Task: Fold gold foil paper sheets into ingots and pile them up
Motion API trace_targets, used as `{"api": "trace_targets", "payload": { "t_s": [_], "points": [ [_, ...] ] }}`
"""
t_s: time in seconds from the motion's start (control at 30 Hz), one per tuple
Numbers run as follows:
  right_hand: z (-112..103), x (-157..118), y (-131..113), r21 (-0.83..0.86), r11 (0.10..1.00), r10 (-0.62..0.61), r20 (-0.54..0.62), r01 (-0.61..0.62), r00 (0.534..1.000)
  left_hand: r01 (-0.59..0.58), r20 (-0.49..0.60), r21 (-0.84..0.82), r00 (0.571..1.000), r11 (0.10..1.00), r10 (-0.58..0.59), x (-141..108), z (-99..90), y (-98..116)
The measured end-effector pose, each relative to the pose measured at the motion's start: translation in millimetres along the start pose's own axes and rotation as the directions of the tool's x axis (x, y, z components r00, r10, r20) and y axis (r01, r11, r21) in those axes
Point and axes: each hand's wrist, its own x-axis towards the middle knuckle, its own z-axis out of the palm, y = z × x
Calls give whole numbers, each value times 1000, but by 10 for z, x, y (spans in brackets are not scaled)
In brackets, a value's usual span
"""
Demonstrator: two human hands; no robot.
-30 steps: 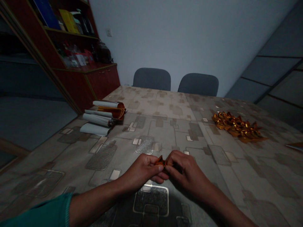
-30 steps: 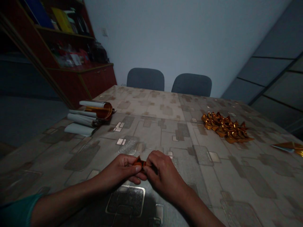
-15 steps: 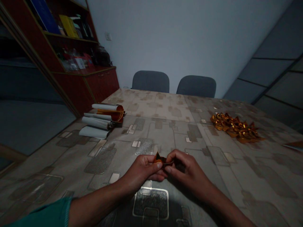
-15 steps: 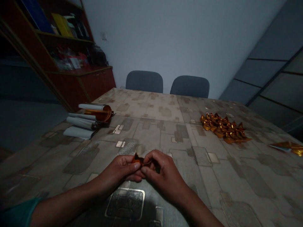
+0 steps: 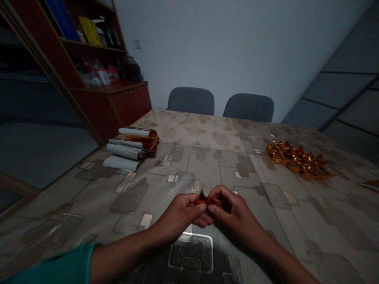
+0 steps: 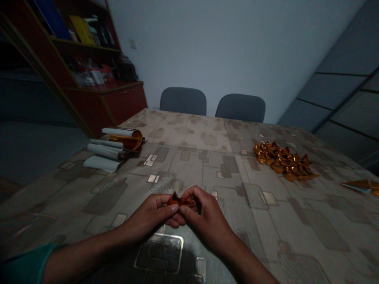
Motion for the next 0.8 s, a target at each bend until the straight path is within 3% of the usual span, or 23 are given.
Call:
{"api": "trace_targets", "payload": {
  "t_s": [0.17, 0.43, 0.6, 0.8],
  "points": [
    [10, 20, 2, 59, 998, 26, -61, -23, 998, -46, -7, -46, 999, 998, 46, 18, -10, -43],
    [-3, 14, 24, 13, 1000, -10, -118, 12, 993, -126, -169, 3, 978, 992, 125, 8, 1, 11],
    [-5, 15, 39, -8, 1000, -24, -66, 24, 998, -118, -166, 17, 979, 993, 119, 19, -1, -1],
    [-4, 14, 60, -24, 1000, -12, -84, 9, 996, -126, -166, 23, 978, 992, 128, 10, 6, 12]
  ]
}}
